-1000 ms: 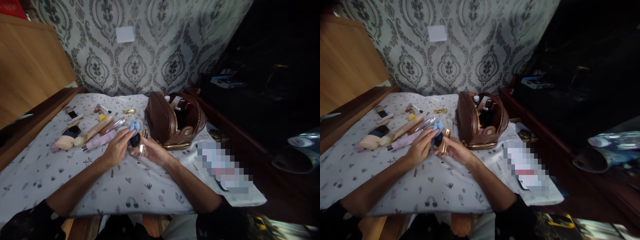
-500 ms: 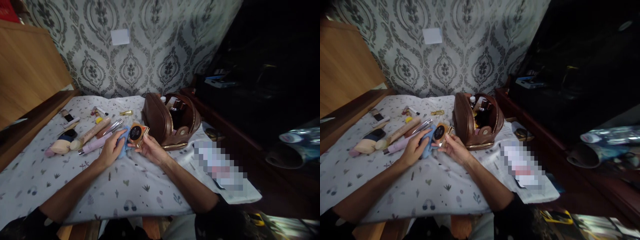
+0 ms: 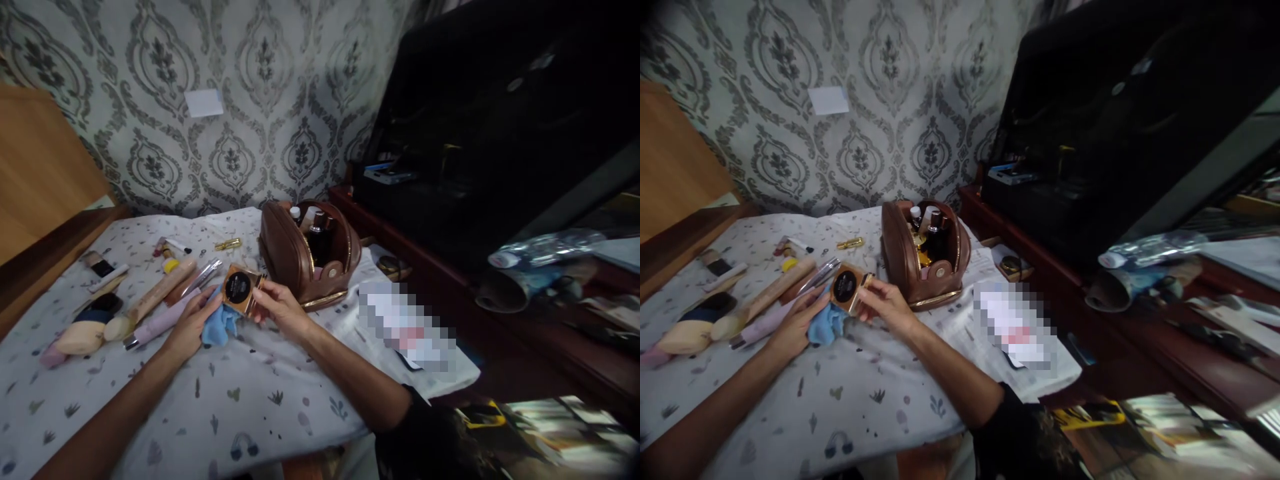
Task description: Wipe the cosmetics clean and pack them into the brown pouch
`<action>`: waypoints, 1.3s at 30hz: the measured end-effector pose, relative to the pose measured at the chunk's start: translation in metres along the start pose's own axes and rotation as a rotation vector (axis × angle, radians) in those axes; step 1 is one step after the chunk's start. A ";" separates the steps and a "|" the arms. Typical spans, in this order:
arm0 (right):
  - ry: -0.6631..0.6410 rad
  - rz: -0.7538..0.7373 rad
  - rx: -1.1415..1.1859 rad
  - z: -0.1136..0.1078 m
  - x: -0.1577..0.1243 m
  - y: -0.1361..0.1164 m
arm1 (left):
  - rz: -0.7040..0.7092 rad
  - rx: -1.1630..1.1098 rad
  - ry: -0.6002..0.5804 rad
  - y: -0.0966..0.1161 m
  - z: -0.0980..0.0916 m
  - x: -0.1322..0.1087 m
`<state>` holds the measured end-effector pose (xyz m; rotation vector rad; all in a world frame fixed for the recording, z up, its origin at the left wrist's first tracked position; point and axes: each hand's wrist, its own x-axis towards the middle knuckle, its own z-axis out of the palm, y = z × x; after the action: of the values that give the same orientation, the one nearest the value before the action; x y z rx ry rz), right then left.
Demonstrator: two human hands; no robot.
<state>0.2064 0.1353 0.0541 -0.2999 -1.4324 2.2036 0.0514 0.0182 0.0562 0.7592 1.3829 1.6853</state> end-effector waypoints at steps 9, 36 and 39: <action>0.053 -0.133 -0.298 0.015 -0.022 -0.024 | 0.003 -0.023 0.097 0.012 0.006 -0.009; 0.427 -0.160 -1.312 -0.057 -0.036 -0.190 | -0.103 0.492 -0.191 0.002 0.015 -0.022; 0.303 -0.174 -1.616 -0.058 -0.035 -0.196 | -0.116 0.522 -0.227 -0.004 0.012 -0.022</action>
<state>0.3164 0.2277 0.2040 -0.8829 -2.5210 0.3750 0.0733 0.0056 0.0564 1.0978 1.6832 1.1130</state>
